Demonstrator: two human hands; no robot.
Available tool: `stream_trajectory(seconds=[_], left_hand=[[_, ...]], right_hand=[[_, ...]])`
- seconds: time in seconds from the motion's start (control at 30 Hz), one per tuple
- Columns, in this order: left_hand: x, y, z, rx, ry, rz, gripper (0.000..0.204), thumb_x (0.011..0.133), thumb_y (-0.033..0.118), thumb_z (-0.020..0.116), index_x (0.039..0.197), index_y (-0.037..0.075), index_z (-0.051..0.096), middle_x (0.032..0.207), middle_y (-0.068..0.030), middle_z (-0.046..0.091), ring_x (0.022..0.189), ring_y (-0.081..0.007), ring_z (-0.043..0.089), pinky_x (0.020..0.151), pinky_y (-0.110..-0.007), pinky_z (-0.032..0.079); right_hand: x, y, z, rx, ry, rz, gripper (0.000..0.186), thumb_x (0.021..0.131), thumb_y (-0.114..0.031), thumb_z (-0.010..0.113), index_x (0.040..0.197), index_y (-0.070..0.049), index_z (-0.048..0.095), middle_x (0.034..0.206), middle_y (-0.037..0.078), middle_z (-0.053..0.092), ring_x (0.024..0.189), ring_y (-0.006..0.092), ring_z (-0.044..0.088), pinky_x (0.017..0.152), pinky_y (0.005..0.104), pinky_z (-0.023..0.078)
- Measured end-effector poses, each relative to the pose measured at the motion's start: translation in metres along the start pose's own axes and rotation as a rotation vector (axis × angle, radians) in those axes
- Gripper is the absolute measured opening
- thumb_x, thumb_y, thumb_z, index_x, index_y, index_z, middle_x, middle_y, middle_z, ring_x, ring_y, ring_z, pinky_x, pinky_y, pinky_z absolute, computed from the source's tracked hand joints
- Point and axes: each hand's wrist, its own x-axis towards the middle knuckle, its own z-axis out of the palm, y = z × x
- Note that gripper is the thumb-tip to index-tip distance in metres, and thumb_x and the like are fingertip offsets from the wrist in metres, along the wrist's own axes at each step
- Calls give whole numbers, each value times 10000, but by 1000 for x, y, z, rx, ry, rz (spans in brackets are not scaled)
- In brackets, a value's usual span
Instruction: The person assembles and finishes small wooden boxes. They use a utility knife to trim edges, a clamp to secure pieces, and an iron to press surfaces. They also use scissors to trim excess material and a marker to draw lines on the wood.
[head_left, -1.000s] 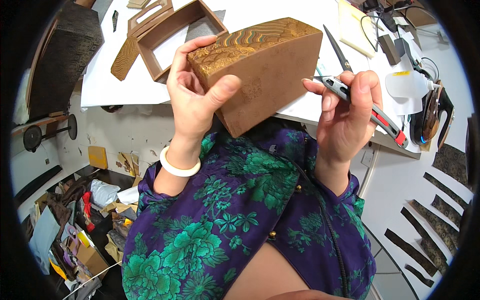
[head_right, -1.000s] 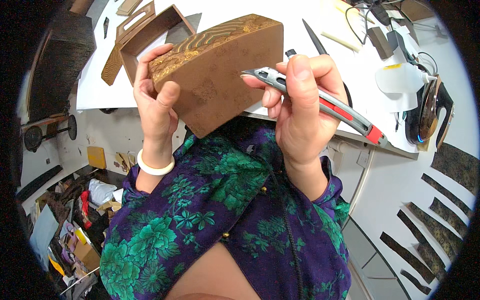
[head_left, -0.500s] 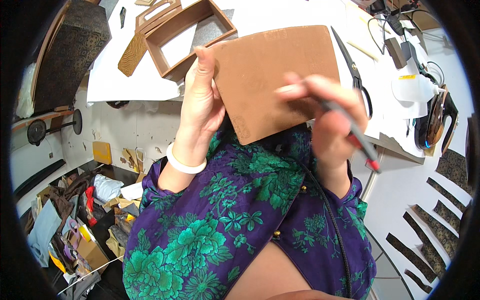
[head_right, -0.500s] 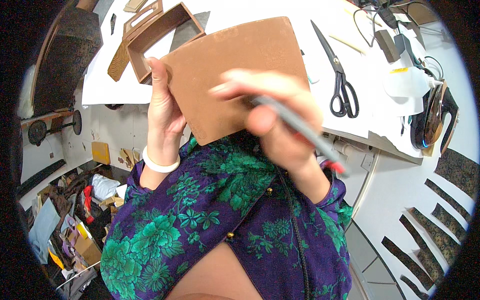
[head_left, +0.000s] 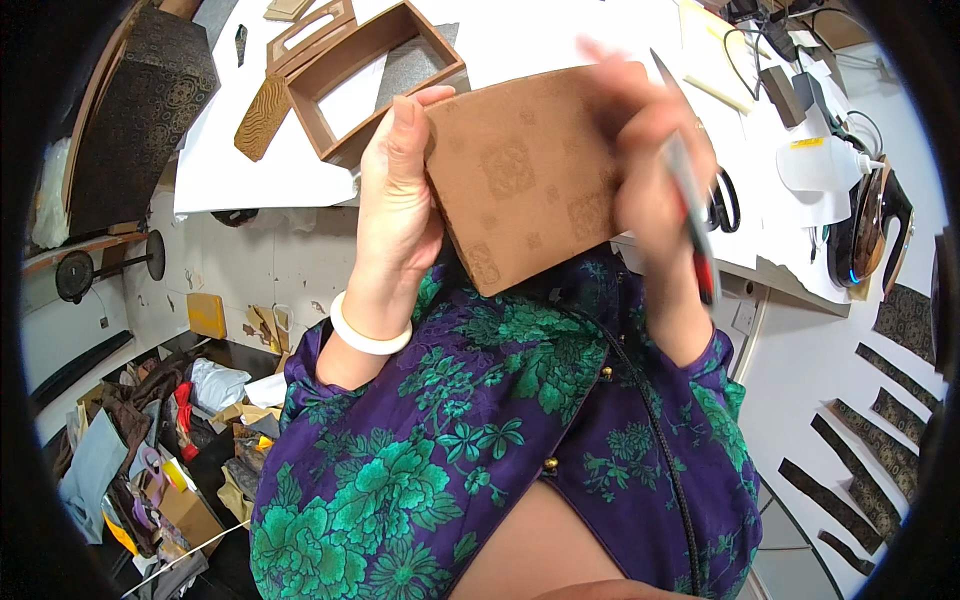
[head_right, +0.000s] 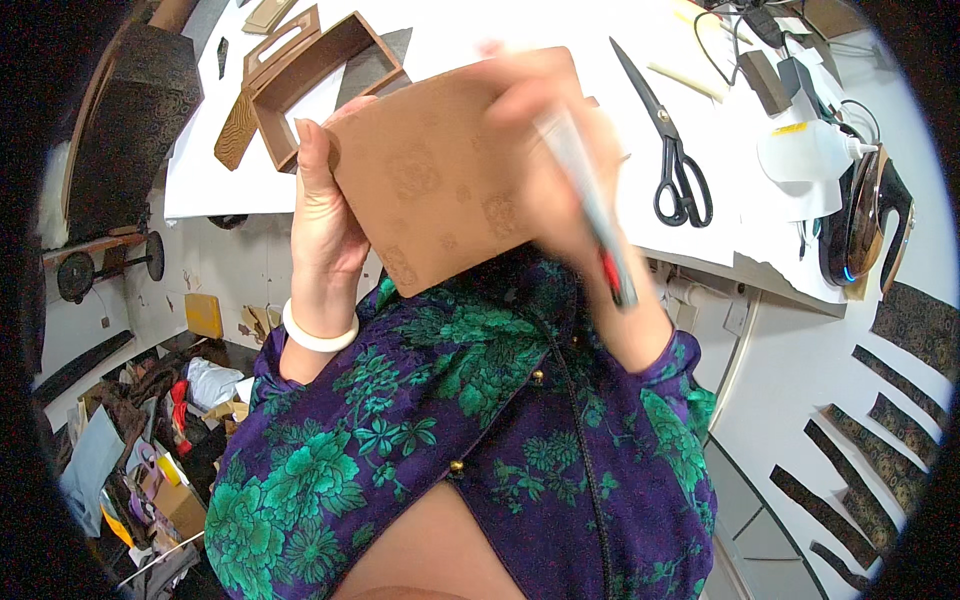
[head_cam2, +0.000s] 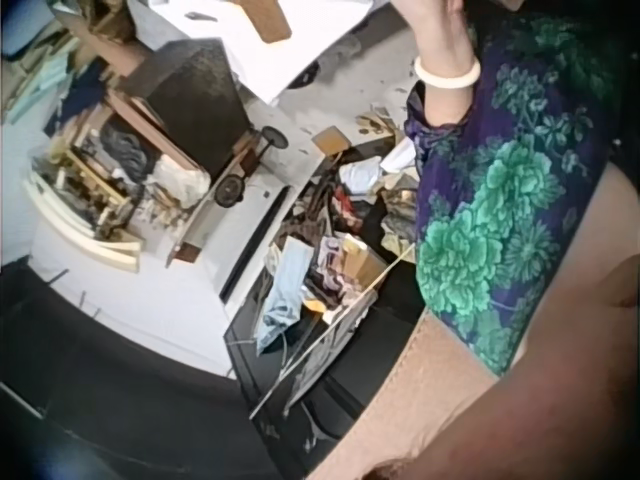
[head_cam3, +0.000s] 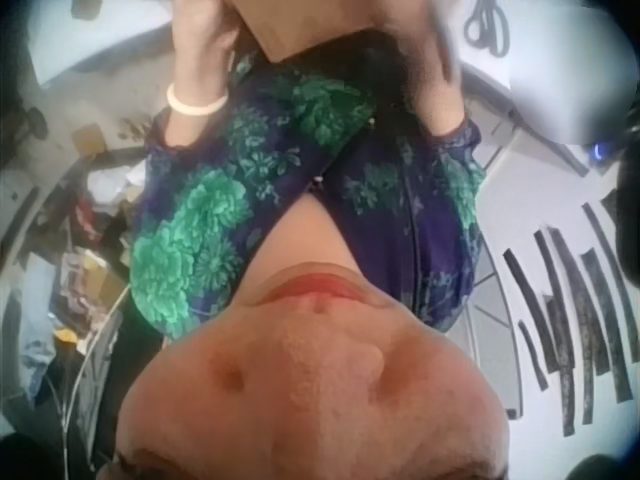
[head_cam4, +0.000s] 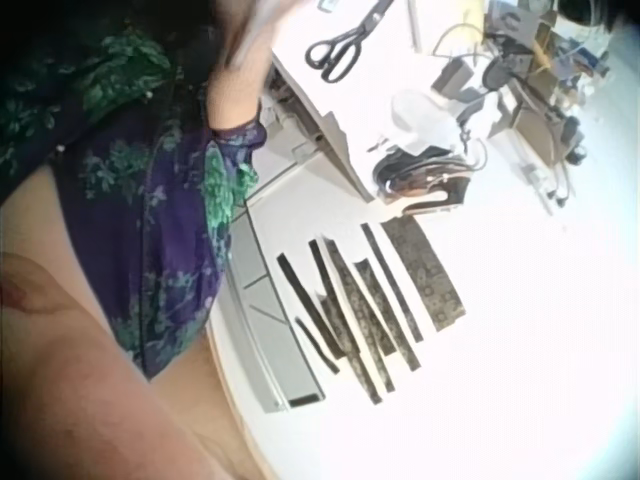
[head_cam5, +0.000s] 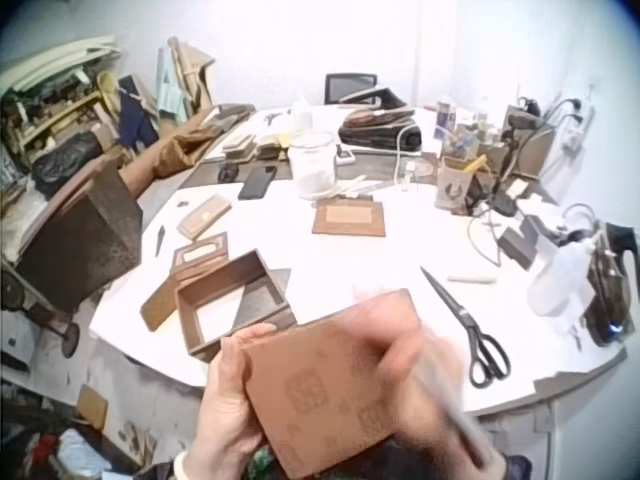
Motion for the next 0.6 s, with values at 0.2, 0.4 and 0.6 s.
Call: stream_trajectory(seconds=[0.2,0.4,0.6], left_hand=[[-6,12,0,-227,-63,-153,649,954,529,662,1294,-8,532,1143,-90,638,1032,-169,631,880,-319,538],[-18,18,14,161,-76,56,600,807,297,845,1255,5,573,1109,-93,659,1051,-158,625,910,-313,521],[5,14,-2,501,-103,168,453,879,325,796,1146,-24,687,1030,-85,707,899,-153,668,852,-300,526]], right_hand=[[-13,15,-35,170,373,480,366,1087,-366,474,1115,-17,580,1353,270,595,1289,292,577,1027,387,511],[-34,0,-27,714,304,617,281,969,-321,653,1019,-94,495,1349,299,572,1120,279,653,916,383,571],[-34,-12,-25,615,382,572,272,963,-294,647,1014,-105,458,1274,308,614,1057,304,674,872,407,594]])
